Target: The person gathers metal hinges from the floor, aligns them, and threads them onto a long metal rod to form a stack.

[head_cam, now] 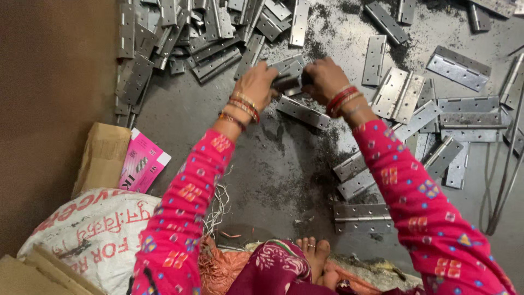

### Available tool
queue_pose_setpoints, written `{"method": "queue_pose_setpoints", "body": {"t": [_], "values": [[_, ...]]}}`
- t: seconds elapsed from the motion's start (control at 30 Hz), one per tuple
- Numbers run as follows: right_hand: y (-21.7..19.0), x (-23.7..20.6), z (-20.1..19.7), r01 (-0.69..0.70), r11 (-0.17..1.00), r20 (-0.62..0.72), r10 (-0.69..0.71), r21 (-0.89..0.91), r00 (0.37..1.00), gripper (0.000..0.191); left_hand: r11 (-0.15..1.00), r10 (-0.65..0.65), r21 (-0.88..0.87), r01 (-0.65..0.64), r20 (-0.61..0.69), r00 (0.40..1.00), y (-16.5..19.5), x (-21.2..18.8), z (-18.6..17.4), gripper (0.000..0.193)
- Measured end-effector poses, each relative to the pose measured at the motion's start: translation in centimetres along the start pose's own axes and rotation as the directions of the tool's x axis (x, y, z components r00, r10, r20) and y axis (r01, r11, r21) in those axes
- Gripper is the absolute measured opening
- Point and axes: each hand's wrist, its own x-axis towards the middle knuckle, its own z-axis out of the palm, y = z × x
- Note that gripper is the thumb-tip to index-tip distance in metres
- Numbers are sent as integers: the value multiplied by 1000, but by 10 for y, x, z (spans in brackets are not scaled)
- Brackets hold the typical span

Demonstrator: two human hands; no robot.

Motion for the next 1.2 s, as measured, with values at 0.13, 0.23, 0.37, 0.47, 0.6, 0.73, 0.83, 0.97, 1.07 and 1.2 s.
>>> {"method": "queue_pose_setpoints", "body": {"t": [0.13,0.23,0.37,0.47,0.6,0.73,0.83,0.97,1.07,1.2], "values": [[1,7,-14,77,997,15,-77,2,997,112,982,-68,185,45,116,991,15,51,-7,75],[-7,-1,-10,-2,999,-28,0,-51,1000,92,980,-169,141,140,219,961,12,55,-5,98],[-16,-12,-8,-151,989,143,149,2,978,84,958,-277,20,287,336,900,-8,40,-12,108],[-20,-17,-4,-219,974,188,205,60,961,72,959,-253,-34,282,348,903,-16,22,-12,98],[-26,-22,14,-154,953,41,148,262,988,53,941,-308,-41,335,302,902,-15,-9,-3,81],[-26,-31,30,-191,945,-118,228,264,967,25,916,-312,-195,349,198,929,-18,-28,10,74],[-26,-37,38,-184,940,-175,240,286,955,25,859,-370,-302,414,192,909,-24,-34,22,60],[-50,-43,47,-232,957,-75,247,173,966,51,765,-414,-497,409,106,904,-32,-46,33,46],[-69,-45,62,-299,948,-78,308,109,948,56,551,-493,-721,421,126,861,-41,-70,41,46],[-92,-57,88,-284,958,-264,286,48,921,24,-136,-476,-980,144,192,858,-33,-125,34,39]]}}
